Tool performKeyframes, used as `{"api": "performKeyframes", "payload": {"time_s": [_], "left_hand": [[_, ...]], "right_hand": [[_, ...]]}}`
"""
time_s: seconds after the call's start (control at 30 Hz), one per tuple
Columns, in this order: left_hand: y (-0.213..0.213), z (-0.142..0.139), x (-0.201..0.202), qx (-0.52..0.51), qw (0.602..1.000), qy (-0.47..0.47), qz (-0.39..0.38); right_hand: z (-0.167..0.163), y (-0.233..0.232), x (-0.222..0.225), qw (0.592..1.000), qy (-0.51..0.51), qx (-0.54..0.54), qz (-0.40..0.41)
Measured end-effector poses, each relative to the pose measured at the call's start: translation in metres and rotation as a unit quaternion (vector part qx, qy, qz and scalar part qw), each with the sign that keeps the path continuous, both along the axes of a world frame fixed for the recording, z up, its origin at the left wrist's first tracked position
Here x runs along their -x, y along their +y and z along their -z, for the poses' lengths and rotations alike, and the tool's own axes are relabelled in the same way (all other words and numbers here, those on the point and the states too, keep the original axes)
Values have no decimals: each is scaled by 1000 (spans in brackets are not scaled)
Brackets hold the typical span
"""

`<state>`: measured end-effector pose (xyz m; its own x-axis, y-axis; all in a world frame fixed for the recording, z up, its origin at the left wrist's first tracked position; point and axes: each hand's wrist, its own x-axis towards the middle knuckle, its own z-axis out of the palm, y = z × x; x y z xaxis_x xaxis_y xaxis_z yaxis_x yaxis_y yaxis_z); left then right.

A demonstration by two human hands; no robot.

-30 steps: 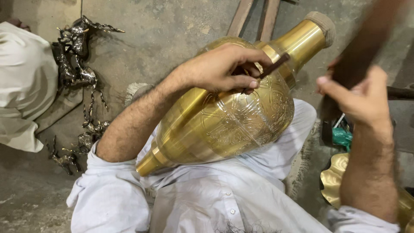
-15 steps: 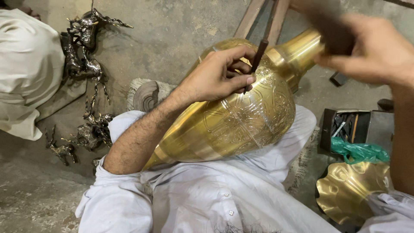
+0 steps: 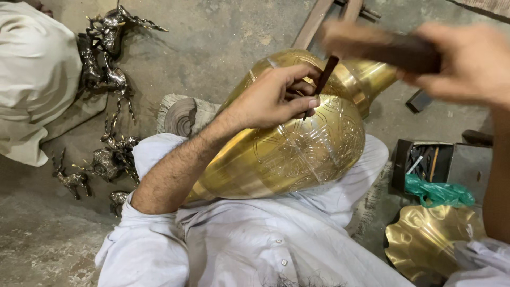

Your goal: The person sits on the floor with a large brass vase held between their legs and engraves decorative patterns into its surface. They hold a steel punch against the brass with one hand and strike it repeatedly with a wooden mallet held in the other hand, working across the patterned area.

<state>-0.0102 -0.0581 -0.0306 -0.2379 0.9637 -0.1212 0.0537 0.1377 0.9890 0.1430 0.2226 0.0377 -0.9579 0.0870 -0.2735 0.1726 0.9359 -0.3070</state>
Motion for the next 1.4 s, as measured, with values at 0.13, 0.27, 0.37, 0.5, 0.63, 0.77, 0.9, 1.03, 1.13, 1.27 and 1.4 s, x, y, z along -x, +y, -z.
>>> {"api": "performKeyframes", "payload": {"time_s": [0.13, 0.27, 0.37, 0.5, 0.63, 0.77, 0.9, 1.03, 1.13, 1.27, 1.4], "left_hand": [[-6, 1, -6, -4, 999, -3, -45], [-3, 3, -4, -43, 999, 32, 2], [0, 2, -2, -43, 999, -19, 18], [-3, -1, -3, -19, 998, -58, 7], [-10, -3, -9, 1, 998, -57, -39], [-17, -2, -15, -12, 996, -39, -79], [-16, 0, -18, -24, 993, -56, -104], [0, 2, -21, -41, 995, -16, -88], [10, -1, -26, -16, 997, 63, -52], [16, -7, -22, 16, 995, 91, -23], [18, -10, -22, -5, 994, 107, -22]], "right_hand": [[-11, -1, 8, 999, -6, -31, -1], [-12, 2, 3, 988, 70, 136, -3], [-1, 5, -5, 996, -3, -87, -35], [10, 14, -13, 996, 35, 57, 65], [7, 18, -2, 999, 8, -40, 17], [-2, 6, 12, 992, 76, 99, -26], [-7, -3, 16, 954, -182, -237, -14], [10, -11, -5, 951, -250, -181, 31], [27, -13, -33, 980, -158, -115, 39], [38, -9, -46, 974, -179, -112, 80], [28, 1, -44, 977, -126, -124, 121]]}}
